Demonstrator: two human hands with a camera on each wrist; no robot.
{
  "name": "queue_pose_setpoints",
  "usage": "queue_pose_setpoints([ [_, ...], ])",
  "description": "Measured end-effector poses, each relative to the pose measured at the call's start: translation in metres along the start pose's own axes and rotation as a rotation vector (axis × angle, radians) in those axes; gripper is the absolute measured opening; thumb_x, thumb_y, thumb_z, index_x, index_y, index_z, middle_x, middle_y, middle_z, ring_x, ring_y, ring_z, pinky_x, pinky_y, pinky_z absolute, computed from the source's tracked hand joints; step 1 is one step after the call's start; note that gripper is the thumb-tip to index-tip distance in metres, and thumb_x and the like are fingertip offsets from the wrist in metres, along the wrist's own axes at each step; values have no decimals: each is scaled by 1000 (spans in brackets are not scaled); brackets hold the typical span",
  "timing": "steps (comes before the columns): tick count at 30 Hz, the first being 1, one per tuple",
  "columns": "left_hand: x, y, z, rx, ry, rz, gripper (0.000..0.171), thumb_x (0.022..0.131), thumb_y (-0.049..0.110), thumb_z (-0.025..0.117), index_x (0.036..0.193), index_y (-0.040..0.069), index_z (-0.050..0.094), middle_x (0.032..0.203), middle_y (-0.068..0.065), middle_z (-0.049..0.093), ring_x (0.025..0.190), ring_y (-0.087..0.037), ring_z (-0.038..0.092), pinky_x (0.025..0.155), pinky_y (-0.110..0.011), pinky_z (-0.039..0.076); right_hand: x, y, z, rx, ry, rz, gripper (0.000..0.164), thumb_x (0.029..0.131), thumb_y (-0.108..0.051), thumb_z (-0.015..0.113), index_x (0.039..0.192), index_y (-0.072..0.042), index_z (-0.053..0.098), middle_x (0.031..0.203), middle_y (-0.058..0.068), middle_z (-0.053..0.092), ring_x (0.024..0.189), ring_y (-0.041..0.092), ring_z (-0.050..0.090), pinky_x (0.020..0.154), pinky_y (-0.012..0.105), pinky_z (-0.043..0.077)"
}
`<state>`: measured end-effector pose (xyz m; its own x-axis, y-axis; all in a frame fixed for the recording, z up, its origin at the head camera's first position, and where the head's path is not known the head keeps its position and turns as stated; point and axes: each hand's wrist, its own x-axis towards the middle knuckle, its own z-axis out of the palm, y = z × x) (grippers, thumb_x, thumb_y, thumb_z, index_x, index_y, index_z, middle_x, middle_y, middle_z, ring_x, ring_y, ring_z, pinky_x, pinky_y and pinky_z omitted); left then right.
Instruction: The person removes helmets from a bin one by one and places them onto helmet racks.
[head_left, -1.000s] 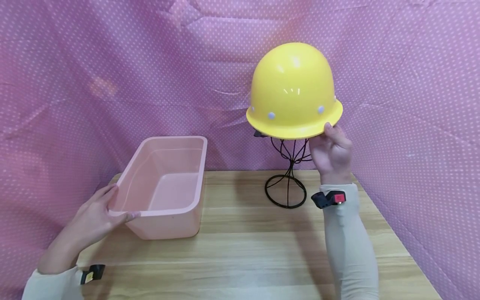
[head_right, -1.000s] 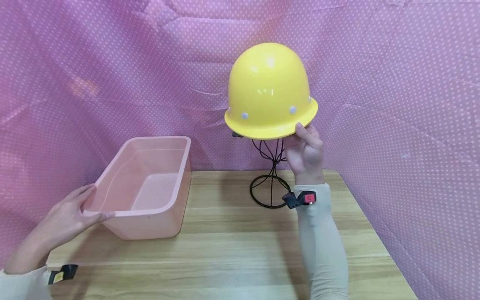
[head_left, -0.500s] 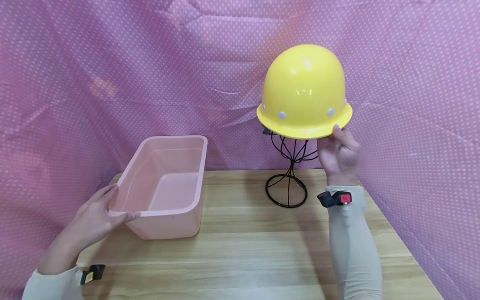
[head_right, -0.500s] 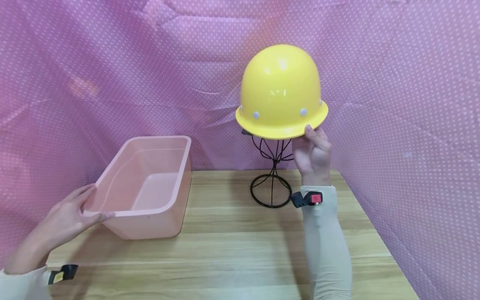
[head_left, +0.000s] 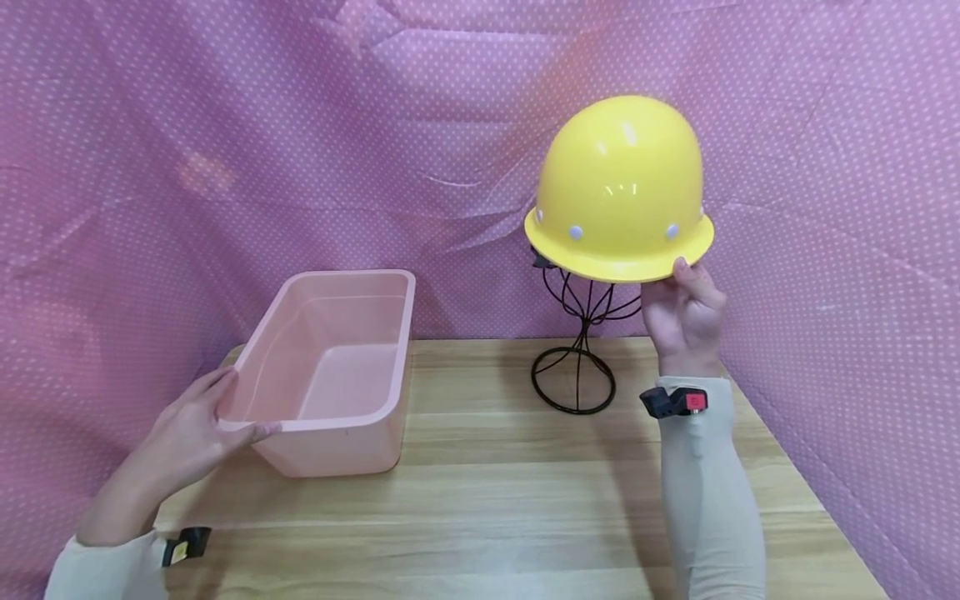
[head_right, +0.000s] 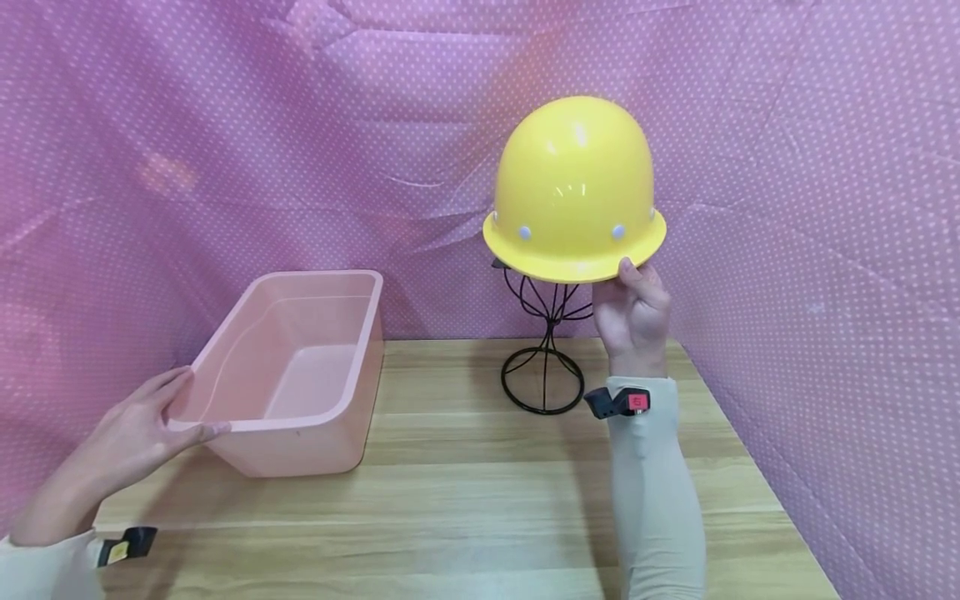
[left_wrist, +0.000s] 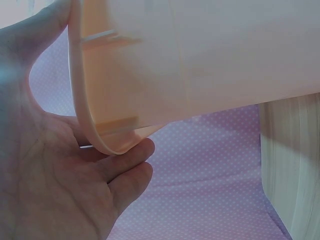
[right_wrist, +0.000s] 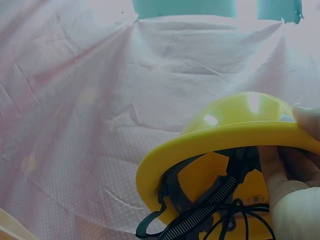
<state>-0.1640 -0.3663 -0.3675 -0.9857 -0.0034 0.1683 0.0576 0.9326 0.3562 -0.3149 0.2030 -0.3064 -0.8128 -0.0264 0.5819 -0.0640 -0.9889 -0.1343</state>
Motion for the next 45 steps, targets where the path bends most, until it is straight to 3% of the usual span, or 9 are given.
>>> queue_pose_setpoints([
  [14, -1, -1, 3, -13, 40, 29, 110, 83, 57, 75, 154, -12, 28, 155, -36, 33, 134, -65, 37, 104, -78, 33, -14, 1, -13, -15, 19, 1, 67, 94, 15, 43, 157, -1, 30, 147, 18, 56, 135, 32, 56, 127, 37, 30],
  [22, -2, -3, 4, -17, 67, 47, 109, 82, 55, 77, 152, -13, 30, 154, -38, 34, 136, -63, 35, 105, -77, 32, -23, 2, -20, 14, 37, 15, 69, 94, 15, 41, 159, -5, 29, 162, 11, 40, 148, 29, 44, 129, 36, 26],
  [30, -2, -2, 3, -17, 56, 38, 109, 84, 57, 75, 154, -12, 27, 156, -37, 32, 138, -63, 33, 106, -77, 31, -30, 3, -26, 46, 57, 17, 68, 93, 17, 44, 157, -4, 32, 152, 15, 52, 138, 32, 54, 126, 36, 31],
  [37, -1, -3, 3, -20, 62, 38, 109, 83, 56, 75, 154, -12, 28, 156, -37, 32, 138, -62, 33, 106, -77, 31, -40, 10, -35, 38, 72, 45, 71, 94, 16, 43, 159, -9, 30, 162, 7, 41, 147, 27, 45, 126, 35, 31],
  [45, 0, -3, 4, -25, 53, 40, 107, 85, 56, 74, 153, -12, 28, 155, -37, 32, 139, -62, 33, 107, -76, 30, -50, 14, -41, 20, 88, 55, 69, 96, 15, 39, 159, -11, 29, 164, 5, 38, 147, 25, 45, 125, 35, 33],
])
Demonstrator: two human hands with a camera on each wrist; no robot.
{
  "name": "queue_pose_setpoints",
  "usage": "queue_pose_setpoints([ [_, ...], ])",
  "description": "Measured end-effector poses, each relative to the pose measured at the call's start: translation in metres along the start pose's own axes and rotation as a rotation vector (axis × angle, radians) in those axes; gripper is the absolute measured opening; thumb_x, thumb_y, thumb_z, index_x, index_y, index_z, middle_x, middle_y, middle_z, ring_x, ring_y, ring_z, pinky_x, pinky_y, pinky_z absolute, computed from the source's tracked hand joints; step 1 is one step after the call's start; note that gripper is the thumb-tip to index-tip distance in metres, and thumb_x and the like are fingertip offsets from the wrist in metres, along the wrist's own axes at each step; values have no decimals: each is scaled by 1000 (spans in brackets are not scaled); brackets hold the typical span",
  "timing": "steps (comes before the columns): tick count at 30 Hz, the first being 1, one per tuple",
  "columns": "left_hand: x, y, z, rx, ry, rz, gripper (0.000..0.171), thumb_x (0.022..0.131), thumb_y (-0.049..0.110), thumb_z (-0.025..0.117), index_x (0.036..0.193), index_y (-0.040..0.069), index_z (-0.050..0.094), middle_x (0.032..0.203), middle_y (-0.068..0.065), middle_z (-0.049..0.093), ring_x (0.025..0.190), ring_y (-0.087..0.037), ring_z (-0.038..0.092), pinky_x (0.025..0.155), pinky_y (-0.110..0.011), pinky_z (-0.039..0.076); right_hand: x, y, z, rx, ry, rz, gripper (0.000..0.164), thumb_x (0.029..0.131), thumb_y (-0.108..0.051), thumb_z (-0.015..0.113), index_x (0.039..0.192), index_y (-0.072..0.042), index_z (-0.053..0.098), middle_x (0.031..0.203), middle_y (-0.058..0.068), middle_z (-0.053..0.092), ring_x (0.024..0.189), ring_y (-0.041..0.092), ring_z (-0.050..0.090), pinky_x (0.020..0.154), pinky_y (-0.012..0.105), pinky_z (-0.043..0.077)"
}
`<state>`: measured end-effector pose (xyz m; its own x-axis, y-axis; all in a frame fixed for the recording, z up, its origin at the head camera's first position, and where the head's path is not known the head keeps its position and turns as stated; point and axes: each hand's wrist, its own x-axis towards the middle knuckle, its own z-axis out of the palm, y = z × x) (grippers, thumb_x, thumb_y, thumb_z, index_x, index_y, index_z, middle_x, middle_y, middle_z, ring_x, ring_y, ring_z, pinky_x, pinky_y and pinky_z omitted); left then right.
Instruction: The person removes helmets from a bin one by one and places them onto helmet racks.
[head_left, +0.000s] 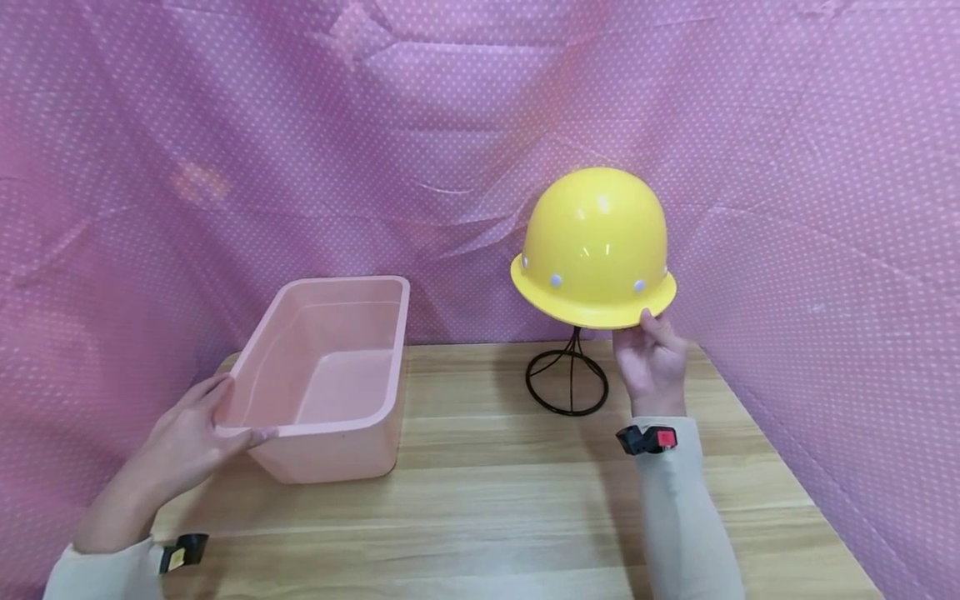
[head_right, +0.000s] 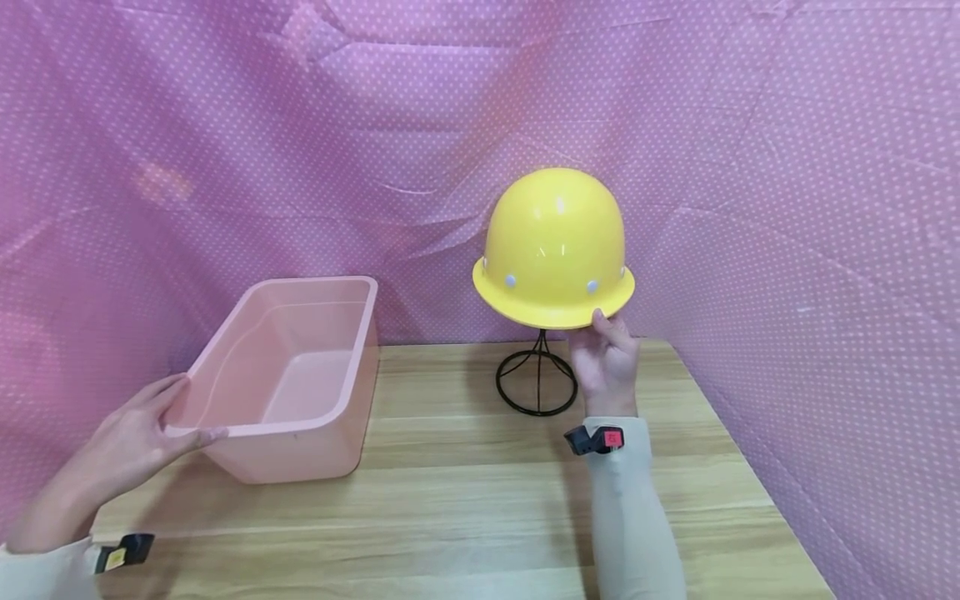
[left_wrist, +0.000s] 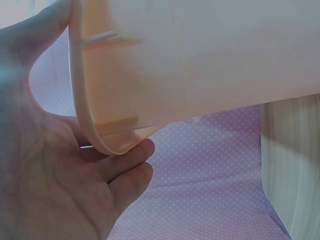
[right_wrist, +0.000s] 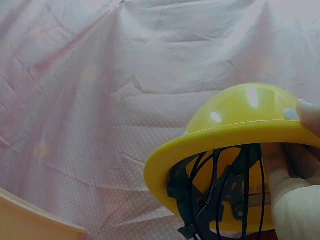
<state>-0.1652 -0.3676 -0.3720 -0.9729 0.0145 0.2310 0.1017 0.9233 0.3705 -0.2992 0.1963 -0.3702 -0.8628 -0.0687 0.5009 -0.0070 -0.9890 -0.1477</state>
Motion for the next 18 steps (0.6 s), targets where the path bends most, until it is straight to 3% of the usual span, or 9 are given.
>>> queue_pose_setpoints([
  [18, 1, -1, 1, -2, 6, 11, 107, 84, 55, 76, 153, -12, 29, 154, -39, 33, 137, -63, 34, 106, -77, 31, -11, -1, -16, -38, 16, 40, 71, 97, 14, 37, 160, -16, 28, 162, 3, 39, 145, 24, 47, 123, 37, 37],
])
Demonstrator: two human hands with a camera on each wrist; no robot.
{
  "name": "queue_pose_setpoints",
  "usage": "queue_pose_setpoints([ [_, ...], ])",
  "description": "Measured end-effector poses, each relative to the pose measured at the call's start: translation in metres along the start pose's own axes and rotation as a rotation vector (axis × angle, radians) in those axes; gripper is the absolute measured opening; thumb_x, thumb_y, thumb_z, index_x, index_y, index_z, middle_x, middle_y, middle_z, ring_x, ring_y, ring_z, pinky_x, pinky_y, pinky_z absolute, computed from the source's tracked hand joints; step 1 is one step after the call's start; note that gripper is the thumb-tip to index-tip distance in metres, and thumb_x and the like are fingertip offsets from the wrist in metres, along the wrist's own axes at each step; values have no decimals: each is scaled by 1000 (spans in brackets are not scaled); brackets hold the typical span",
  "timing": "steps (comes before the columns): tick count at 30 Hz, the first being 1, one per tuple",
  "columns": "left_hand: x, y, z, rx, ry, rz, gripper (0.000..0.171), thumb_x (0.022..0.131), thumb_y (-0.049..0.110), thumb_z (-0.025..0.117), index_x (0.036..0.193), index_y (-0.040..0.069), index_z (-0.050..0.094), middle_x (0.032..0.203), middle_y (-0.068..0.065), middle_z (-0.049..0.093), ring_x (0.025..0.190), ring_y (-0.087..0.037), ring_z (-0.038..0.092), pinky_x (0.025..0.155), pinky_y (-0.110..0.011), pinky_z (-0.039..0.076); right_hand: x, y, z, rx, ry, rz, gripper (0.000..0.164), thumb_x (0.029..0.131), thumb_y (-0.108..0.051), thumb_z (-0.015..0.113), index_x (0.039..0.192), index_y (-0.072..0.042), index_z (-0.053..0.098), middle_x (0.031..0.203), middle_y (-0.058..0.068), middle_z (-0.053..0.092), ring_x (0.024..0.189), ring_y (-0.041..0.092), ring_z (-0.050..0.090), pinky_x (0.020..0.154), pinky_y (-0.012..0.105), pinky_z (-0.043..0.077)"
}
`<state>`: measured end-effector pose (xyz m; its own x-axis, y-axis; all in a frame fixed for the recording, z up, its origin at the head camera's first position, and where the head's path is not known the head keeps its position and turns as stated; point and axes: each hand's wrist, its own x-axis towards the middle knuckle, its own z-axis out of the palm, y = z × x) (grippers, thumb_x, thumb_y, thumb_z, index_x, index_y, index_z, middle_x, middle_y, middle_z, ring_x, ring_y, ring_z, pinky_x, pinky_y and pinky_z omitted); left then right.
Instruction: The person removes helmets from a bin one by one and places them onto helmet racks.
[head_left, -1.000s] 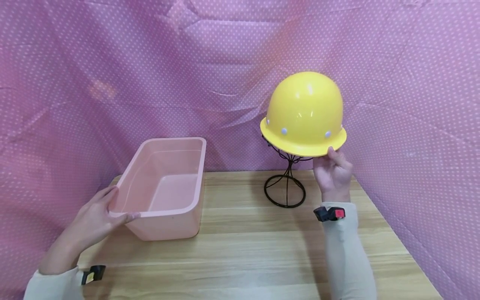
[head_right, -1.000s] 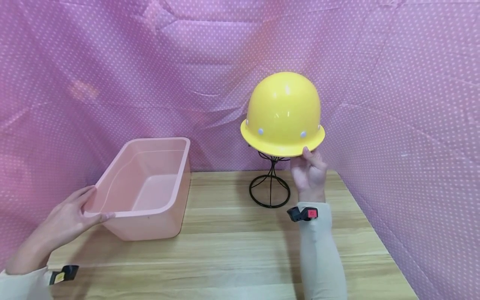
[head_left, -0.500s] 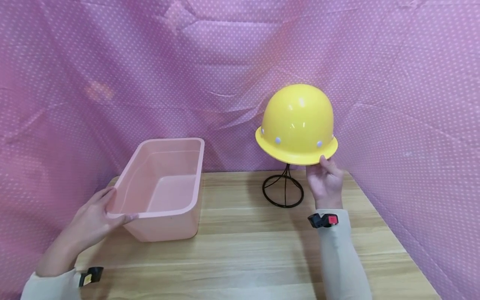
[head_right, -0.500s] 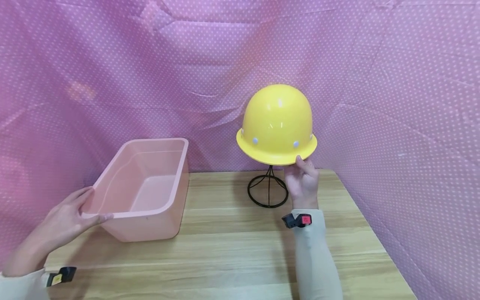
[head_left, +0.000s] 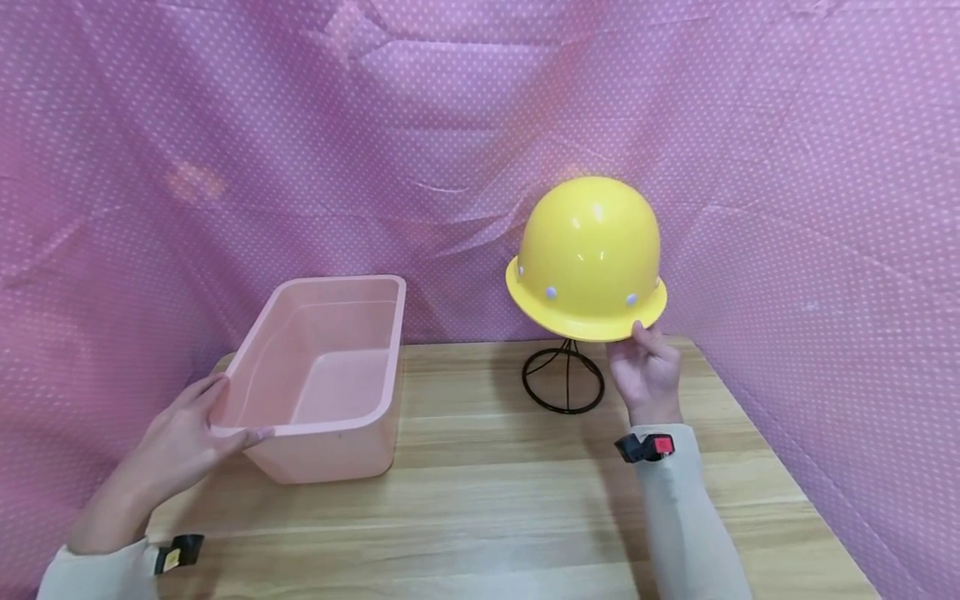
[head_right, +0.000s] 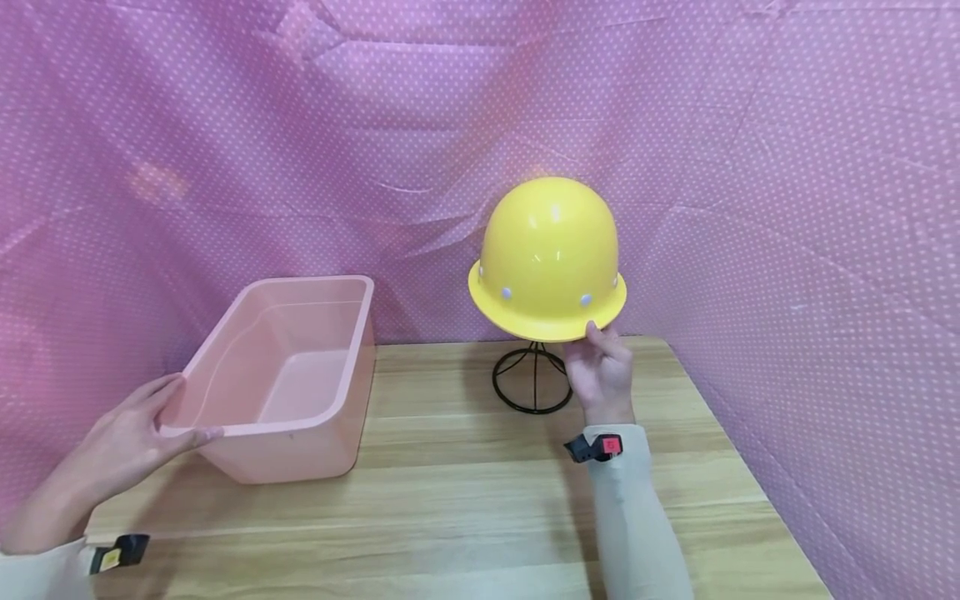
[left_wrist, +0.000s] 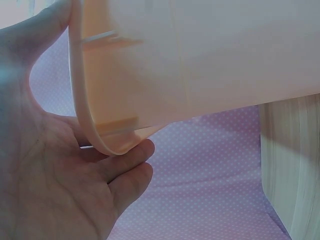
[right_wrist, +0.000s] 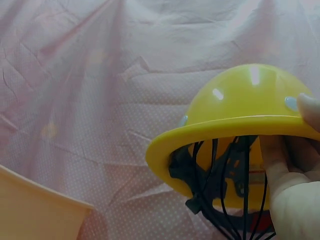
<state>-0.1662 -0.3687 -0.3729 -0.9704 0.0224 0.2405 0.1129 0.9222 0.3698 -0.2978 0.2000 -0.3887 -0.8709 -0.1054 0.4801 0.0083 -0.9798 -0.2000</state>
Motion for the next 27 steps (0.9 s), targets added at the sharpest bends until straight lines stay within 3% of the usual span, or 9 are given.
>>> queue_pose_setpoints([
  [4, -1, -1, -2, -1, -11, 3, 107, 85, 54, 75, 153, -13, 27, 154, -39, 31, 135, -65, 34, 106, -77, 30, 1, 1, -4, 6, -10, 21, 71, 98, 13, 36, 161, -18, 27, 163, 1, 39, 145, 23, 46, 123, 38, 37],
  [9, -1, -2, -2, -2, -33, -10, 108, 86, 55, 73, 154, -13, 25, 156, -39, 29, 137, -65, 32, 107, -78, 28, 1, -2, -5, -66, 5, 47, 69, 100, 11, 34, 161, -20, 26, 164, 0, 36, 147, 22, 44, 123, 36, 36],
  [18, -1, -3, -1, 0, -5, 1, 107, 85, 55, 75, 153, -14, 28, 153, -40, 33, 136, -64, 34, 107, -77, 30, -2, -9, -14, -129, -12, 95, 67, 101, 11, 28, 162, -17, 24, 164, 0, 37, 146, 20, 46, 122, 34, 37],
  [23, 1, -2, -2, -15, -25, 0, 109, 85, 57, 74, 155, -12, 25, 157, -38, 30, 139, -63, 31, 108, -77, 29, -8, -14, -15, -130, 11, 92, 64, 102, 8, 29, 161, -15, 26, 162, 1, 40, 144, 21, 48, 121, 34, 38],
  [27, 0, -1, -3, -14, -17, 5, 109, 84, 56, 75, 154, -12, 26, 156, -38, 31, 138, -63, 32, 107, -77, 30, -10, -16, -12, -105, -22, 105, 64, 102, 7, 27, 162, -16, 23, 167, -1, 33, 148, 20, 43, 123, 34, 34],
])
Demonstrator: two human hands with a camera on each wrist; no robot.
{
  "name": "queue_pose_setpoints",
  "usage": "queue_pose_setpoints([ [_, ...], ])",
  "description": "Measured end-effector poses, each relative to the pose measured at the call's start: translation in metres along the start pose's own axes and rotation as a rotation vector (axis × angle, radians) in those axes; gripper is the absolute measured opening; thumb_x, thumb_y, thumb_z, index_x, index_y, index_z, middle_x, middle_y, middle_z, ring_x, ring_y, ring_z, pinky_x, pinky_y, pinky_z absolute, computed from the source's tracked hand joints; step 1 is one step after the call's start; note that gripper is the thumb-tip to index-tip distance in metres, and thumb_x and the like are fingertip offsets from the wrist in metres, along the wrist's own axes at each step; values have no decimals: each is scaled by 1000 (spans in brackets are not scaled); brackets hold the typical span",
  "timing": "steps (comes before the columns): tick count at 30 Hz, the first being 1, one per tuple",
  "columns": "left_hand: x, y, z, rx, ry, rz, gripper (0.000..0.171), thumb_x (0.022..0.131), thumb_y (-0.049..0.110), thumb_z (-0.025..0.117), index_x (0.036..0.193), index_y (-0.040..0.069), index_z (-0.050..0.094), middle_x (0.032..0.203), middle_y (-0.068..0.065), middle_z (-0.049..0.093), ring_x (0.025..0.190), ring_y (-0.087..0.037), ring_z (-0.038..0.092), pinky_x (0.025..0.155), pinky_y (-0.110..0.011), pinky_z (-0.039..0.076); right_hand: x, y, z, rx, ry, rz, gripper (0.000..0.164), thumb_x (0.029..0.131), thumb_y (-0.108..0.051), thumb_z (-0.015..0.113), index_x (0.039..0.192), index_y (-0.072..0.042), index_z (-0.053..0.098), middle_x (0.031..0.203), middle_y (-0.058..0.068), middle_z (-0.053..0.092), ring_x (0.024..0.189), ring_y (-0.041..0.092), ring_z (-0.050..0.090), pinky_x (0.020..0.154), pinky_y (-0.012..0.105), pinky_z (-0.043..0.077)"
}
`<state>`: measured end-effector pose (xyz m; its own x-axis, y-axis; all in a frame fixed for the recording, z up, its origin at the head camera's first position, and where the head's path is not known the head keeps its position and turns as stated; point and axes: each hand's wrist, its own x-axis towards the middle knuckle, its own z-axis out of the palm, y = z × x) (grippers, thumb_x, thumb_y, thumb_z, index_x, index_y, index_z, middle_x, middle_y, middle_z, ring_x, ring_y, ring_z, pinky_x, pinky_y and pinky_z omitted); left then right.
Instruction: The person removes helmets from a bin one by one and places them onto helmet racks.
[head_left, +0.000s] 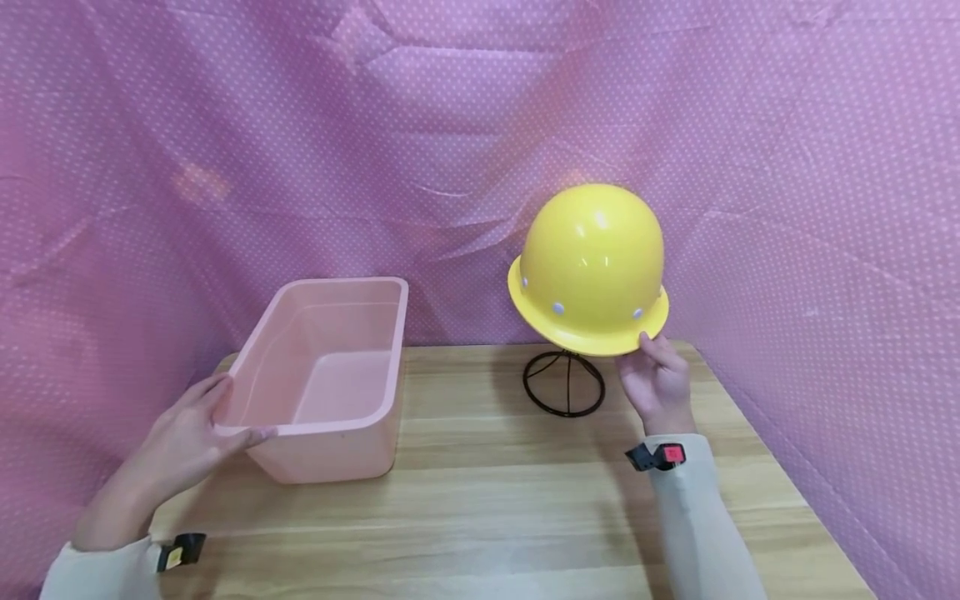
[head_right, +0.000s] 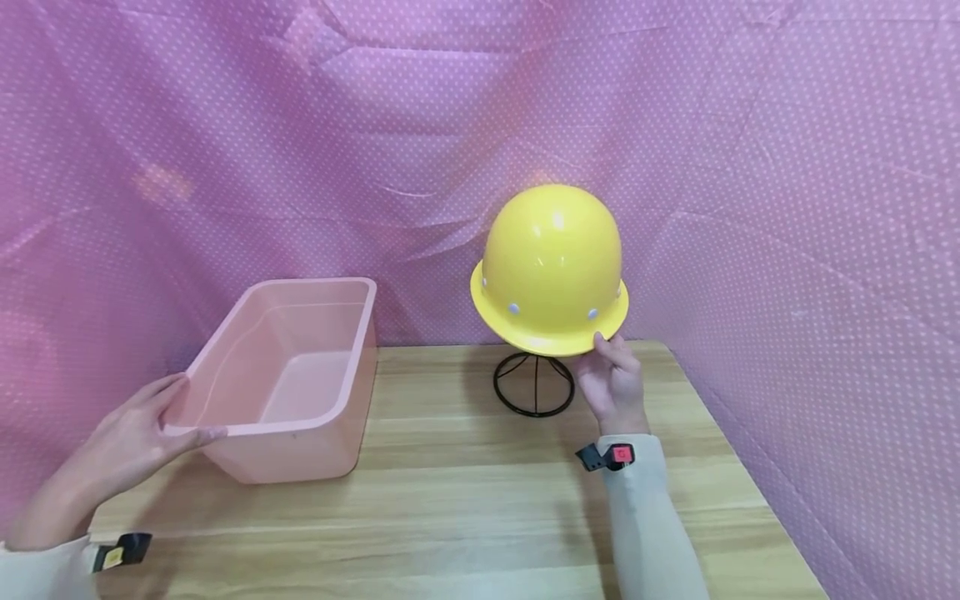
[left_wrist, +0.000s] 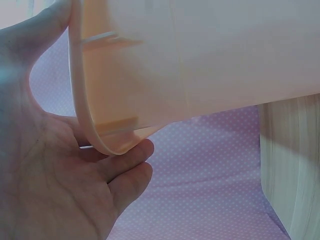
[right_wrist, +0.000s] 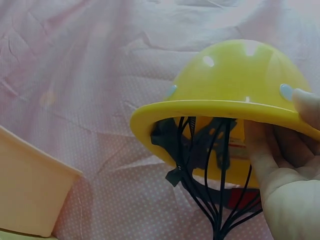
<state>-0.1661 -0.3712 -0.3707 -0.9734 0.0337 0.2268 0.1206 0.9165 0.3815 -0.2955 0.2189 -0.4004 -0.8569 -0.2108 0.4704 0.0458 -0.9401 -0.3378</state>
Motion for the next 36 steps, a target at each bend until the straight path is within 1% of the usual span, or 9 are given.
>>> queue_pose_setpoints([
  [4, -1, -1, -1, 10, 15, 7, 108, 84, 54, 75, 153, -14, 27, 154, -39, 32, 137, -63, 33, 106, -77, 31, 1, -1, 2, 2, -19, 13, 65, 102, 7, 28, 163, -17, 22, 167, -1, 33, 148, 20, 43, 125, 33, 32],
  [10, 1, -1, -1, -5, -17, -15, 111, 85, 57, 73, 155, -11, 23, 158, -38, 27, 140, -64, 28, 108, -78, 27, 1, -1, 2, -5, -19, 8, 64, 102, 7, 29, 162, -14, 22, 162, 2, 41, 144, 21, 47, 123, 33, 36],
  [15, 1, -1, 2, 11, 6, -12, 109, 83, 56, 76, 152, -14, 28, 154, -40, 32, 136, -65, 33, 106, -77, 30, 0, -1, 0, -12, -22, 15, 63, 103, 6, 27, 162, -15, 23, 163, 1, 40, 145, 21, 46, 122, 34, 36],
  [21, 3, 0, 1, 4, -28, -5, 110, 85, 57, 74, 154, -13, 24, 156, -40, 29, 138, -64, 31, 108, -78, 28, -5, -3, -1, -33, 12, 16, 57, 106, -5, 27, 162, -16, 23, 157, 2, 47, 138, 21, 52, 119, 33, 40],
  [25, 4, 2, -2, 9, -38, 3, 110, 85, 57, 73, 154, -14, 24, 155, -41, 28, 138, -65, 30, 108, -78, 27, -6, -7, 2, -58, 138, -2, 42, 108, -15, 35, 148, -13, 47, 136, 4, 62, 120, 20, 62, 112, 31, 46],
  [28, 4, 3, -3, 13, -31, 9, 109, 85, 56, 73, 153, -14, 25, 154, -41, 29, 138, -65, 31, 108, -78, 27, -4, -10, 5, -114, 267, -39, 25, 107, -20, 42, 112, -9, 65, 107, 4, 69, 98, 18, 64, 103, 31, 51],
  [31, 3, 4, -4, 16, -25, 19, 108, 86, 56, 73, 154, -13, 26, 154, -41, 31, 137, -64, 32, 108, -77, 29, -3, -13, 8, -223, 397, -93, 28, 106, -21, 48, 88, -7, 64, 87, 4, 67, 84, 18, 61, 94, 31, 52],
  [33, 1, 5, -5, 22, -37, 26, 107, 87, 56, 72, 154, -12, 26, 155, -41, 29, 138, -63, 31, 108, -77, 29, -5, -15, 10, -303, 485, -127, 29, 105, -22, 50, 86, -6, 65, 85, 5, 67, 84, 18, 61, 94, 30, 53],
  [36, 0, 7, -5, 32, -25, 53, 101, 88, 55, 72, 154, -9, 32, 155, -40, 30, 138, -62, 33, 108, -76, 30, -8, -17, 16, -429, 586, -188, 19, 104, -22, 52, 99, -7, 62, 93, 4, 65, 91, 18, 59, 94, 28, 52],
])
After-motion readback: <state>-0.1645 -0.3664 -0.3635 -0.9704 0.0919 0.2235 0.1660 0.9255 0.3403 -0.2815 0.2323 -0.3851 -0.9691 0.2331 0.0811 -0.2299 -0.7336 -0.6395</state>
